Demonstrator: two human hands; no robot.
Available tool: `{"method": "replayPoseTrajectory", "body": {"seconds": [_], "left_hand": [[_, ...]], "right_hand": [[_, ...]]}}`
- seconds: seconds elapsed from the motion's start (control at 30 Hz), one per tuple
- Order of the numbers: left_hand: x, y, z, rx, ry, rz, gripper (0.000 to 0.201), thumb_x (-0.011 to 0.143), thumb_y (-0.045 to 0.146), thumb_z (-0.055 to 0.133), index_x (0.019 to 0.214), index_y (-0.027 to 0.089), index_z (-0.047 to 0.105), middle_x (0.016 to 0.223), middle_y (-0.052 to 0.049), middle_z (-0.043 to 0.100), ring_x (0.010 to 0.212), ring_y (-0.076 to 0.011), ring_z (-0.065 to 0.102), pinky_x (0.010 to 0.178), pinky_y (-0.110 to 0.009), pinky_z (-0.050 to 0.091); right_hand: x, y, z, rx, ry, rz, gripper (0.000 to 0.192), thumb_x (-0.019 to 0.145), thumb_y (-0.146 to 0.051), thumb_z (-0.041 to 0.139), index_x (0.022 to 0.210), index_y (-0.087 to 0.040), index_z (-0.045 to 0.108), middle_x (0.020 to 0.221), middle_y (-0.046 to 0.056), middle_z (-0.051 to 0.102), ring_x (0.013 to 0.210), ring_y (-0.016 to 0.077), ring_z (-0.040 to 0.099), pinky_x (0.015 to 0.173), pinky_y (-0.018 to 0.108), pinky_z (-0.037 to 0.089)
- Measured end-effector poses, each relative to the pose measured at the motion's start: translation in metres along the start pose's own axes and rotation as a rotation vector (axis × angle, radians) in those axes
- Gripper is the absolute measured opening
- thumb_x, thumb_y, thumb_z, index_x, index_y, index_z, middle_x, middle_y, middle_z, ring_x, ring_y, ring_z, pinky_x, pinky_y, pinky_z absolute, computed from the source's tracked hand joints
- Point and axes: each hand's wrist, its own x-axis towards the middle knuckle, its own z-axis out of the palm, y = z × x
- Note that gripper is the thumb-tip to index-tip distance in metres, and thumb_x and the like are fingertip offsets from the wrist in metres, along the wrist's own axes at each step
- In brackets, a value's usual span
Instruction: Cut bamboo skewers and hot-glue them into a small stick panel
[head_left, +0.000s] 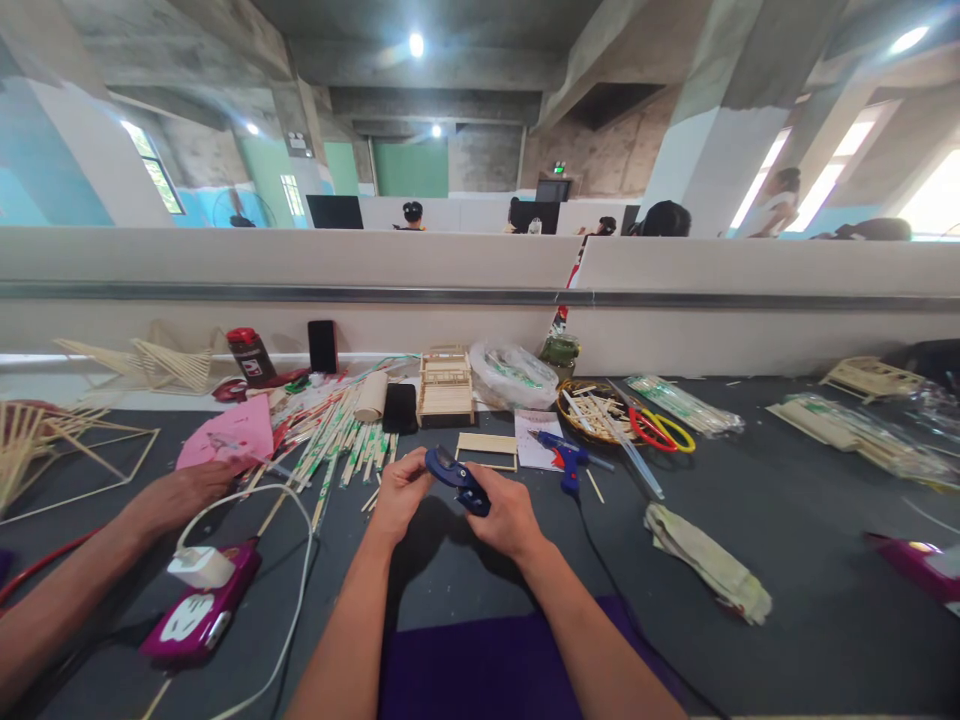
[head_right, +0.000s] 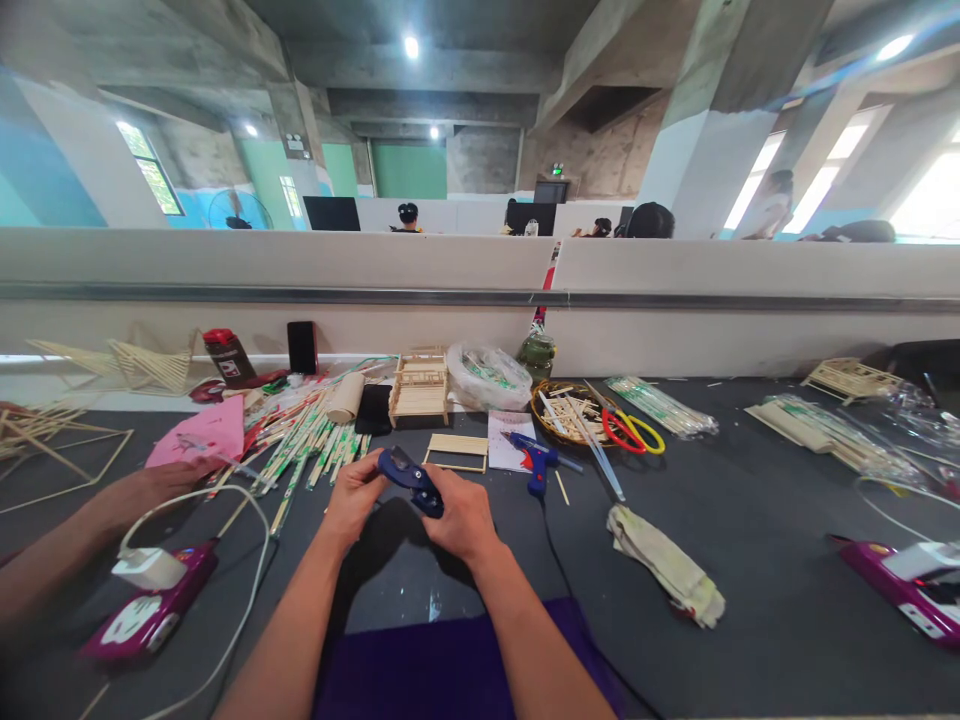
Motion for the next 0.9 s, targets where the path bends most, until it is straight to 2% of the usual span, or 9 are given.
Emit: {"method": "replayPoseTrajectory", "body": {"seconds": [0.17, 0.33, 0.53, 0.9], "left_hand": [[0.0, -0.001, 0.001, -0.025, 0.026, -0.025, 0.013, 0.074, 0.028, 0.067, 0.067, 0.017, 0.068, 0.07, 0.0, 0.053, 0.069, -0.0125, 0.044, 0.064, -0.022, 0.036], [0.0, 0.002, 0.005, -0.071, 0.075, -0.033, 0.022, 0.071, 0.03, 0.07, 0.057, 0.016, 0.061, 0.066, 0.001, 0.049, 0.064, -0.0115, 0.042, 0.058, -0.021, 0.034], [0.0, 0.009, 0.009, -0.093, 0.086, -0.048, 0.016, 0.072, 0.032, 0.07, 0.066, 0.017, 0.068, 0.072, -0.001, 0.057, 0.069, -0.0132, 0.048, 0.065, -0.022, 0.037], [-0.001, 0.005, 0.005, -0.03, 0.016, -0.009, 0.015, 0.077, 0.032, 0.067, 0.079, 0.019, 0.074, 0.075, -0.002, 0.058, 0.074, -0.0149, 0.049, 0.07, -0.024, 0.039]], "right_hand": [[0.0, -0.007, 0.0, -0.064, -0.035, 0.0, 0.057, 0.072, -0.019, 0.059, 0.127, -0.029, 0.048, 0.105, 0.002, 0.067, 0.096, 0.0197, 0.063, 0.08, 0.027, 0.048], [0.003, -0.014, -0.002, -0.199, 0.053, -0.016, 0.06, 0.068, -0.024, 0.065, 0.126, -0.024, 0.05, 0.098, 0.007, 0.061, 0.092, 0.0237, 0.057, 0.082, 0.034, 0.044], [0.004, -0.012, -0.004, -0.196, 0.1, 0.03, 0.057, 0.07, -0.027, 0.065, 0.126, -0.023, 0.05, 0.096, 0.006, 0.058, 0.087, 0.0219, 0.054, 0.08, 0.033, 0.044], [0.004, -0.008, -0.003, -0.107, 0.082, 0.055, 0.062, 0.066, -0.019, 0.063, 0.126, -0.026, 0.048, 0.1, 0.005, 0.058, 0.091, 0.0222, 0.055, 0.083, 0.033, 0.044]]}}
